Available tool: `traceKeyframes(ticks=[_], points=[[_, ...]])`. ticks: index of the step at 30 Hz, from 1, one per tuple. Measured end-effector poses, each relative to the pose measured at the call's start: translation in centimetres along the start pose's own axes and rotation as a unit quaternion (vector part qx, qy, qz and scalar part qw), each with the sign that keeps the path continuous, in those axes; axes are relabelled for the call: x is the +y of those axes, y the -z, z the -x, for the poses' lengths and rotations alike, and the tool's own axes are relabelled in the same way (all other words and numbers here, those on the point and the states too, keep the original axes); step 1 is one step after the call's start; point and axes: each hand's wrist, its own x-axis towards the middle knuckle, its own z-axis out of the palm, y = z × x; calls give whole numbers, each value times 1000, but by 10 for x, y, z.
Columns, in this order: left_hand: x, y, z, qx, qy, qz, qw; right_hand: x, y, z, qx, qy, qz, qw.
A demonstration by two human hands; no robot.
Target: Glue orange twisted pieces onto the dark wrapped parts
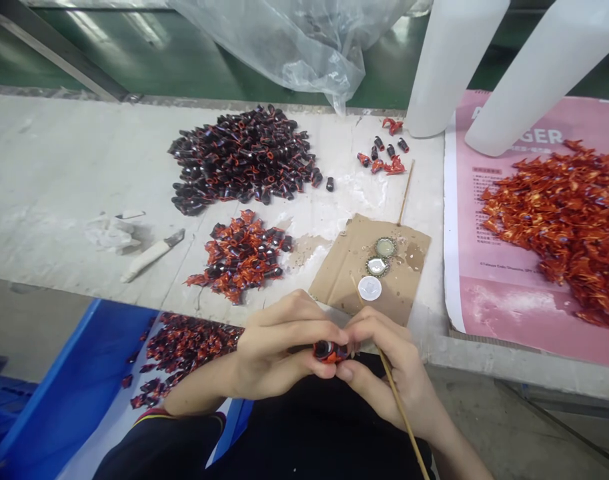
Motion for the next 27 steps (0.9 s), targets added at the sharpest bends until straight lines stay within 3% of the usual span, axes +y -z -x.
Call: traceKeyframes(ticks=[6,12,18,27], points=[[-5,-11,2,34,75,145,986,1,-3,1,42,67,40,996],[-4,-21,4,71,90,189,975,1,-8,6,74,118,126,982],[-3,-27,5,100,108,204,968,1,-12,7,101,118,143,978],[-5,-27,8,85,156,194,965,6,-8,6,97,69,120,986]])
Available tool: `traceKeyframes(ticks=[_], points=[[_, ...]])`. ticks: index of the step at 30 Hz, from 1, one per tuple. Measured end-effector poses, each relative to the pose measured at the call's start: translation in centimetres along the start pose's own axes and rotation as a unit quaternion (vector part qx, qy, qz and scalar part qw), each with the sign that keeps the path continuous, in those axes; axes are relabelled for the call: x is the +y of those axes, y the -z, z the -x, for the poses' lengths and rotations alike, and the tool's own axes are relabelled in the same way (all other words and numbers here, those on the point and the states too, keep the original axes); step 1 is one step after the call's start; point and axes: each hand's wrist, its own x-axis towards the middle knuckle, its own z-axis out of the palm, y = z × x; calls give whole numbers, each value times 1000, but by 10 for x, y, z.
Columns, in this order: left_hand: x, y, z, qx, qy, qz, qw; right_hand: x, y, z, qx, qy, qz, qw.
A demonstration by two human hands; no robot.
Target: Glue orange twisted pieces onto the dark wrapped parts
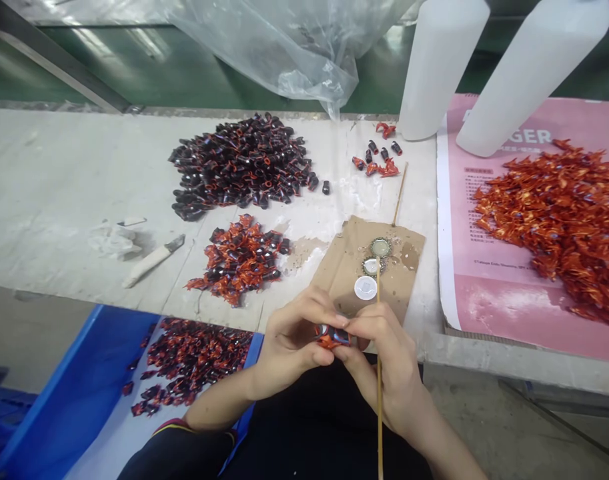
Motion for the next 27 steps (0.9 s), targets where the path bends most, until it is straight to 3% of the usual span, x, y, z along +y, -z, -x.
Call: traceKeyframes(ticks=[6,14,19,27], points=[[1,4,-1,27,-68,-67,995,4,3,-5,-44,24,14,999],[14,9,-1,-17,-177,-200,964,13,8,-7,-64,71,-35,995],[18,9,-3,-25,-203,-245,948,18,11,-9,-79,84,-34,993],[16,13,-7,-27,-203,-271,940,21,12,-6,-113,34,-12,993]])
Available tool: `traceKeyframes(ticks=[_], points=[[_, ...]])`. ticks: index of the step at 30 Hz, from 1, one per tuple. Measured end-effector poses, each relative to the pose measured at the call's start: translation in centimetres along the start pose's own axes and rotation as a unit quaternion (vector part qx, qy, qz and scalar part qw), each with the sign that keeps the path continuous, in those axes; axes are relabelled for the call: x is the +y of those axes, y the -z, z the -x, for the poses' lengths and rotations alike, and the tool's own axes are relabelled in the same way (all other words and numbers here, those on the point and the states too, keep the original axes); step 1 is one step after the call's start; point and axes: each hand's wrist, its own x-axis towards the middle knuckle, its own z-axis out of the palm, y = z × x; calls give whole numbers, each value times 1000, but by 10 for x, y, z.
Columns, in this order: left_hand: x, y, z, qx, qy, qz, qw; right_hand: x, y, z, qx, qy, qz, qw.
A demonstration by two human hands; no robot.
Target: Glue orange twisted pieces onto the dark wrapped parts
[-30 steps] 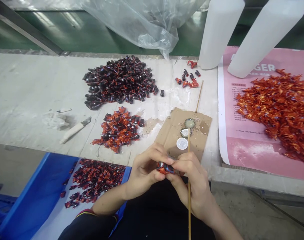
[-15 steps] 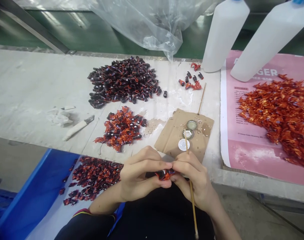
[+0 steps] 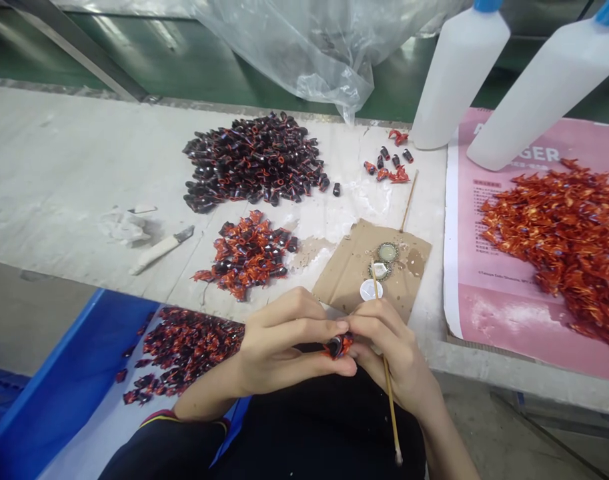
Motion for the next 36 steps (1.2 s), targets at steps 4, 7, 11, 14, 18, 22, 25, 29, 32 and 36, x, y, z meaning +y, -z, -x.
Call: traceKeyframes(ticks=[4,7,11,14,18,22,25,29,32,36], points=[[0,2,1,10,19,6,1000,-4,-2,-1,4,-20,11,1000],[-4,14,3,31,51,-35,998,-5,1,-2,44,-14,76,996],[-20,47,11,77,165,-142,973,3,12,1,102,8,155,983],[-34,72,19,144,281,-126,940,15,22,4,129,7,194,972],[-45,96,26,149,350,-138,915,26,31,8,157,-4,244,957],[-50,119,23,2,317,-254,914,33,38,9,114,27,253,960],[-60,135,9,-60,286,-297,909,34,39,7,88,64,248,963],[-90,139,-21,-110,296,-343,885,35,35,3,117,104,257,954],[-119,132,-40,-168,306,-376,859,35,33,2,139,118,270,945],[-142,125,-49,-185,307,-374,855,34,32,5,153,82,269,947]])
